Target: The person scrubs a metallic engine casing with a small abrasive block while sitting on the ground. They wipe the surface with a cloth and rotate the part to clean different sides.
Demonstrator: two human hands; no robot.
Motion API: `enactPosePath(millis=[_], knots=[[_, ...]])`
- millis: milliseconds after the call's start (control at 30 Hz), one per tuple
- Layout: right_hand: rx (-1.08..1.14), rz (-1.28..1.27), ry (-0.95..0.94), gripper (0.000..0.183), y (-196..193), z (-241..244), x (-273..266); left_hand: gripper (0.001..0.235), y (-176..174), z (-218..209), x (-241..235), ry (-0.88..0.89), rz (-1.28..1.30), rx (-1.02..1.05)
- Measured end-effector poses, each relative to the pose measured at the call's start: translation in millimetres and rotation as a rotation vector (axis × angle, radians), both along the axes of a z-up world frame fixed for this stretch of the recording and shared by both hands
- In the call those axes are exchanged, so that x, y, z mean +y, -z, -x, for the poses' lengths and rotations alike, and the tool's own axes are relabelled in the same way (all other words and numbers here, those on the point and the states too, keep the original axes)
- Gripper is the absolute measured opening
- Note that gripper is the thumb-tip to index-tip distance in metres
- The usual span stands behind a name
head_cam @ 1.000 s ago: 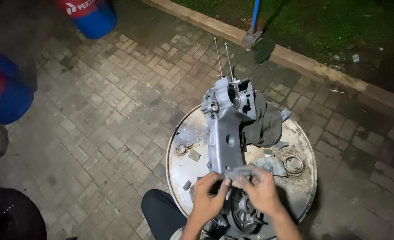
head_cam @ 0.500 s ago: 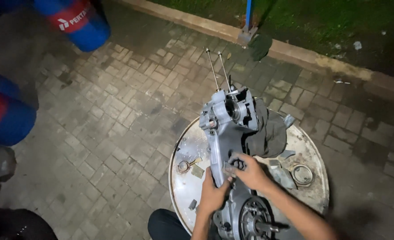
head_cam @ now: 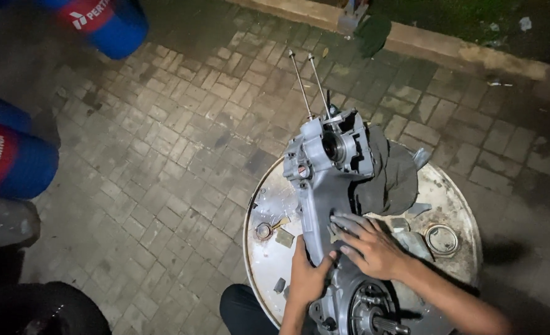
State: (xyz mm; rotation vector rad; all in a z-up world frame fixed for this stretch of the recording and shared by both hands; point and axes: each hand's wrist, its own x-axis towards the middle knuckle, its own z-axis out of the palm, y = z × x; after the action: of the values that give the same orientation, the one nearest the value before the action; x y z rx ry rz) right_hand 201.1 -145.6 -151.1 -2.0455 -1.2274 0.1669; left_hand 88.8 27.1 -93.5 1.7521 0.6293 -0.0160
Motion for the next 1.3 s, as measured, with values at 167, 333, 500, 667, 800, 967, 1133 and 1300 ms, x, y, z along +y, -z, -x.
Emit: enactPosePath(millis=[167,333,500,667,800,967,1133,1300], knots=[[-0.164,0.082,0.082,0.065,-3,-23,36,0.051,-3,-1,0,-0.009,-0.005,0.011],[0.11,0.273,-0.033,0.073,-68,-2,49,0.051,50,12,3,-0.002,-0.079,-0.099],[-0.009,0.265,-0.142,0.078,-52,11,51,0.049,47,8,5,-0.015,-0.075,-0.156],[0.274,0.323,-0.013,0.08,-83,11,62,0.059,53,11,3,-0.016,-0.094,-0.129],[0.358,0.311,-0.038,0.083,-59,42,33,0.045,34,8,7,0.022,-0.027,-0.176],[0.321,0.415,0.062,0.092,-51,-3,70,0.052,38,4,7,0.027,-0.152,-0.123],[0.33,0.493,-0.076,0.08,-109,29,52,0.054,75,1,24,0.074,-0.154,-0.262],[0.215,0.265,-0.083,0.08,-66,3,58,0.06,52,1,15,0.034,-0.15,-0.116]])
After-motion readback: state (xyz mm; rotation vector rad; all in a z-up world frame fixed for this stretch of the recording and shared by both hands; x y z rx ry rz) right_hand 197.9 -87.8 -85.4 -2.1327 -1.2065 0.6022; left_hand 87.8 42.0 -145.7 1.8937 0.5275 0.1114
